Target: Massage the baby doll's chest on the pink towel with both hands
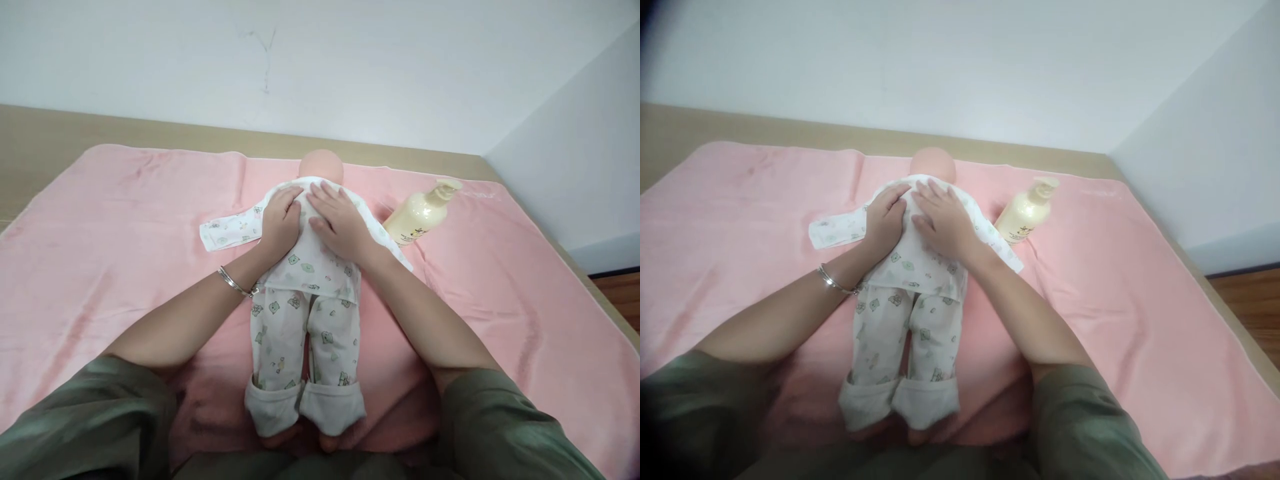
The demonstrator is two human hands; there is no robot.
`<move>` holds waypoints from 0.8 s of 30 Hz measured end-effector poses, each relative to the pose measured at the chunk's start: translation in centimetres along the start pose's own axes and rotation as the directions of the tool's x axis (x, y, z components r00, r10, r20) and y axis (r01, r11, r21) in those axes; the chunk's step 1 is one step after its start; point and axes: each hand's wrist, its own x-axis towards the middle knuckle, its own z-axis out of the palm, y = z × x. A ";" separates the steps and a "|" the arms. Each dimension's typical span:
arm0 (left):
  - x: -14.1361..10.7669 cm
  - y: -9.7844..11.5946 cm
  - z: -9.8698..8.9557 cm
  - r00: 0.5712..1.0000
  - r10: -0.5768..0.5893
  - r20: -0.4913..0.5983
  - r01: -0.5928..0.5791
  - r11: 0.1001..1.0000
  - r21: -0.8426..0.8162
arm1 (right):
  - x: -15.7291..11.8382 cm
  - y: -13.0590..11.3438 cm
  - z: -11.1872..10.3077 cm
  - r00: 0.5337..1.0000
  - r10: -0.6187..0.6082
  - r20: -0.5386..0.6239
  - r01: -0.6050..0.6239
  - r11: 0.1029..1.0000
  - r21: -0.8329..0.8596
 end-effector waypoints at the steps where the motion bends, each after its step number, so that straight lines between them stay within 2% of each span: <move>1: 0.0 0.0 0.0 1.000 0.004 0.004 -0.004 1.000 0.004 | 0.3 0.7 -0.3 0.999 0.044 -0.002 -0.044 0.999 0.001; 4: 0.0 0.0 -0.1 1.000 0.008 0.003 -0.008 1.000 0.007 | 0.3 0.8 -0.4 0.977 0.211 -0.041 -0.212 0.977 -0.030; 7: 0.0 0.0 0.0 1.000 -0.005 -0.011 0.005 1.000 0.005 | -0.9 -1.7 0.5 0.948 0.300 -0.111 -0.307 0.950 -0.056; 10: 0.0 0.1 0.2 0.999 -0.014 -0.035 0.014 1.000 0.001 | -2.2 -4.1 1.6 0.961 0.215 -0.173 -0.229 0.971 -0.064; 12: 0.0 0.1 0.1 0.999 -0.019 -0.042 0.019 1.000 0.000 | -2.5 -4.5 1.7 0.979 0.119 -0.167 -0.132 0.989 -0.072; 15: 0.0 0.1 0.0 1.000 -0.015 -0.026 0.014 1.000 -0.005 | -1.7 -3.0 0.9 0.997 0.018 -0.080 -0.022 0.999 -0.049; 17: 0.0 0.2 -0.1 1.000 -0.005 -0.010 0.005 1.000 -0.004 | -0.7 -1.5 0.2 1.000 0.011 -0.013 -0.011 1.000 -0.022; 20: 0.0 0.2 -0.2 1.000 0.001 -0.003 -0.001 1.000 -0.008 | 0.2 -0.1 -0.4 0.988 0.151 -0.012 -0.152 0.988 -0.026; 22: 0.0 0.2 -0.2 1.000 -0.001 -0.004 0.001 1.000 -0.016 | 0.1 -0.5 -0.3 0.961 0.271 -0.056 -0.273 0.961 -0.051; 24: -0.1 0.2 -0.2 1.000 -0.008 -0.009 0.008 1.000 -0.018 | -0.6 -1.9 0.1 0.938 0.336 -0.090 -0.343 0.935 -0.086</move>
